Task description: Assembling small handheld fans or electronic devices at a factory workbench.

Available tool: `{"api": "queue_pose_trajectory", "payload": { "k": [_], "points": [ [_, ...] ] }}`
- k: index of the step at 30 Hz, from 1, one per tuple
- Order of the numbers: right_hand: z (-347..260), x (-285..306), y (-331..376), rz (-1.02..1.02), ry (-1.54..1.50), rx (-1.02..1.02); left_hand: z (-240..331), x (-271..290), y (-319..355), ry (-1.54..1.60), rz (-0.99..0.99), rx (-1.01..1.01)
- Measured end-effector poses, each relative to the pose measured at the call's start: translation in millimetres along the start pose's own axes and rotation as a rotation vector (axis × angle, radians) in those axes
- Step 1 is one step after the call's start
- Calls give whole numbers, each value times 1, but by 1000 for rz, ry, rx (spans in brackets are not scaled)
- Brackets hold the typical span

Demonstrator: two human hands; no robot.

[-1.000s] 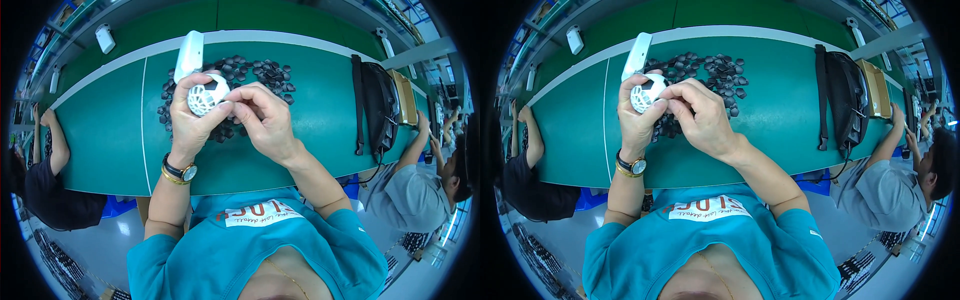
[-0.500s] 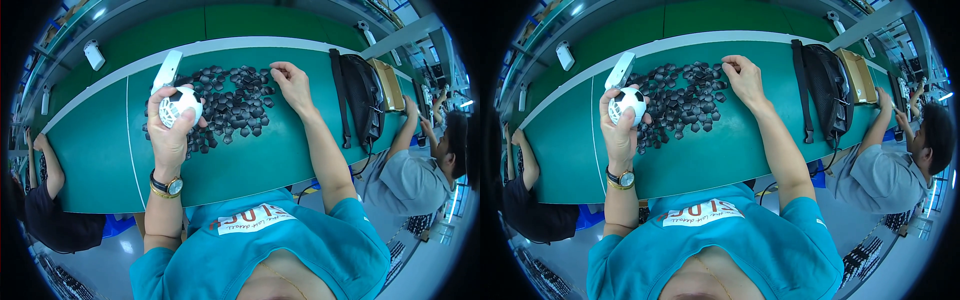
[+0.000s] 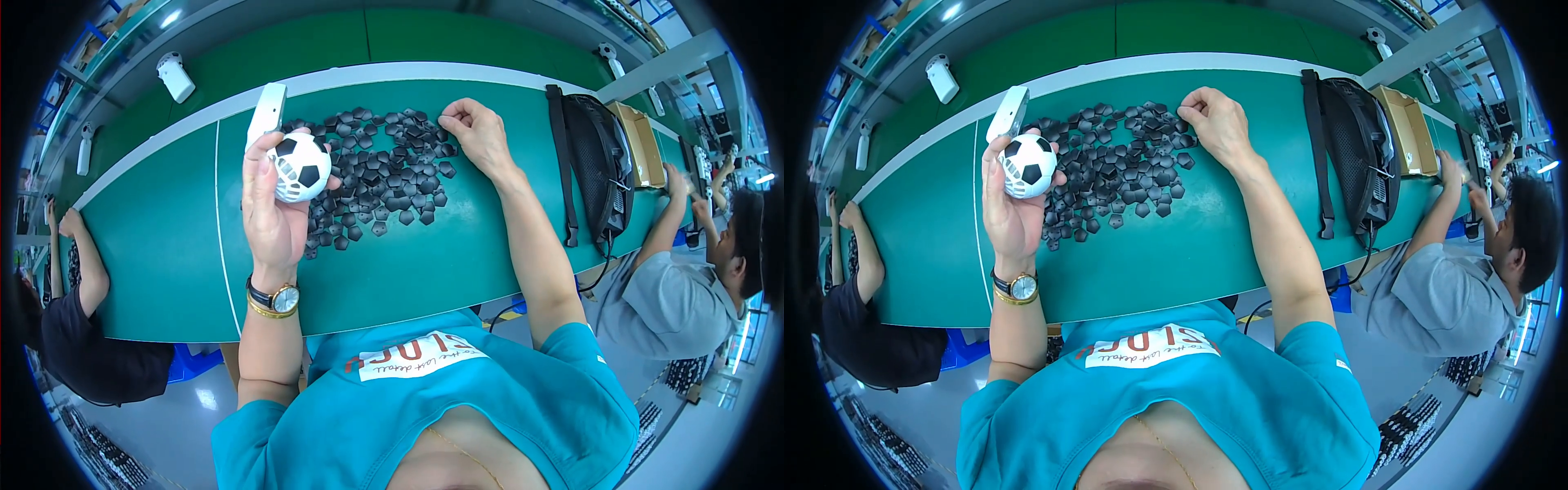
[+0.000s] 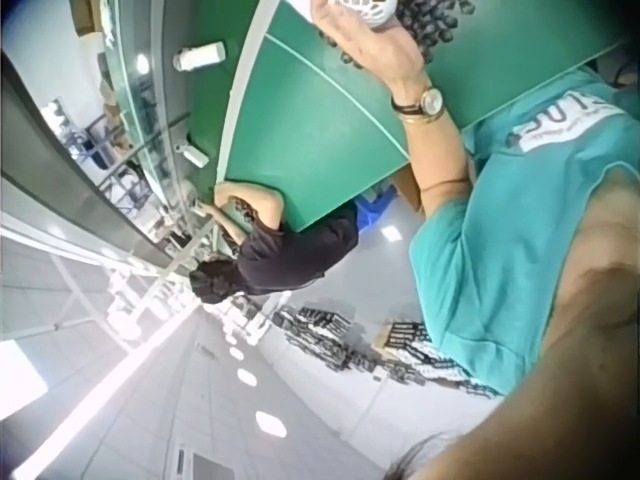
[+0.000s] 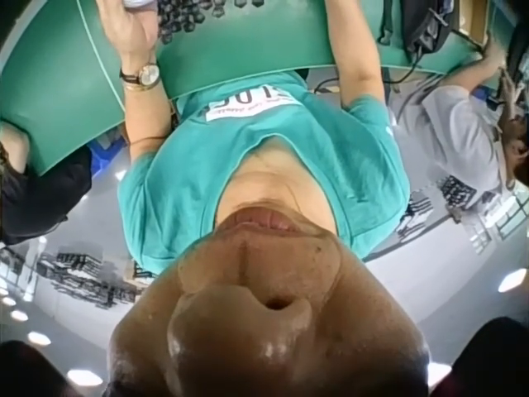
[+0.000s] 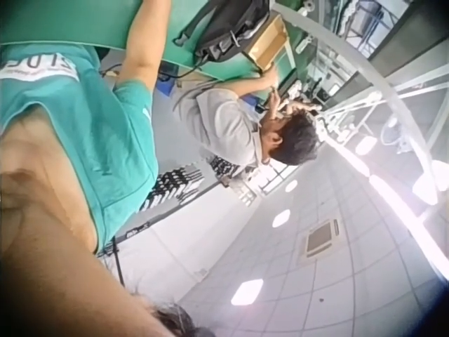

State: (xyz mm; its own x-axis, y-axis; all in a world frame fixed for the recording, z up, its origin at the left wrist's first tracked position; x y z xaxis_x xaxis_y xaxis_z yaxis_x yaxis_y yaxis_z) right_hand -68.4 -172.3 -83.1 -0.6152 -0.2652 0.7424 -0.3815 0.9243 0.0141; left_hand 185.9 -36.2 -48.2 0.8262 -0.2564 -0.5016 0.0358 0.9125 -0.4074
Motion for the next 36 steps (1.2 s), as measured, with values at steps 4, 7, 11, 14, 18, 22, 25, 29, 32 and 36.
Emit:
{"api": "queue_pose_trajectory", "payload": {
  "k": [4,7,11,14,18,22,25,29,32,36],
  "points": [
    [-14,-13,9,-39,-468,32,5,-1,0,23,27,-13],
    [-80,-24,40,-142,-701,145,3,-4,0,50,40,13],
    [-148,-47,66,-195,-748,443,5,-11,1,82,27,12],
    [-172,-56,74,-136,-645,556,5,-11,0,22,36,15],
    [-180,-56,78,20,-518,607,6,-17,-1,41,0,3],
    [-181,-52,81,170,-466,652,6,-24,0,93,-20,-13],
    [-183,-49,85,242,-456,671,4,-22,1,69,-25,-18],
    [-178,-48,83,283,-467,628,3,-20,2,-21,-33,-26],
    [-173,-49,81,284,-512,587,4,-21,2,-37,-32,-39],
    [-170,-51,80,277,-536,563,7,-25,2,45,-44,-81]
  ]
}}
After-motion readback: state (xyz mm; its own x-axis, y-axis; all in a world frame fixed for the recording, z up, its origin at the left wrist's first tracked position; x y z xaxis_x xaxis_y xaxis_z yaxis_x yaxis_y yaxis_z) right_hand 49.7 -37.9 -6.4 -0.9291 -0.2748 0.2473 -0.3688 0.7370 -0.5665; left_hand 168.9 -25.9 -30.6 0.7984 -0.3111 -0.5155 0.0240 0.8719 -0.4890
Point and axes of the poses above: each hand's wrist, its own y-axis away from the middle knuckle, its own x-axis out of the back of the hand, z = x × y, the point moved 10 cm from there along -y, towards the middle knuckle, and after that the axes turned 15 degrees about -z, right-handed, at the moved point
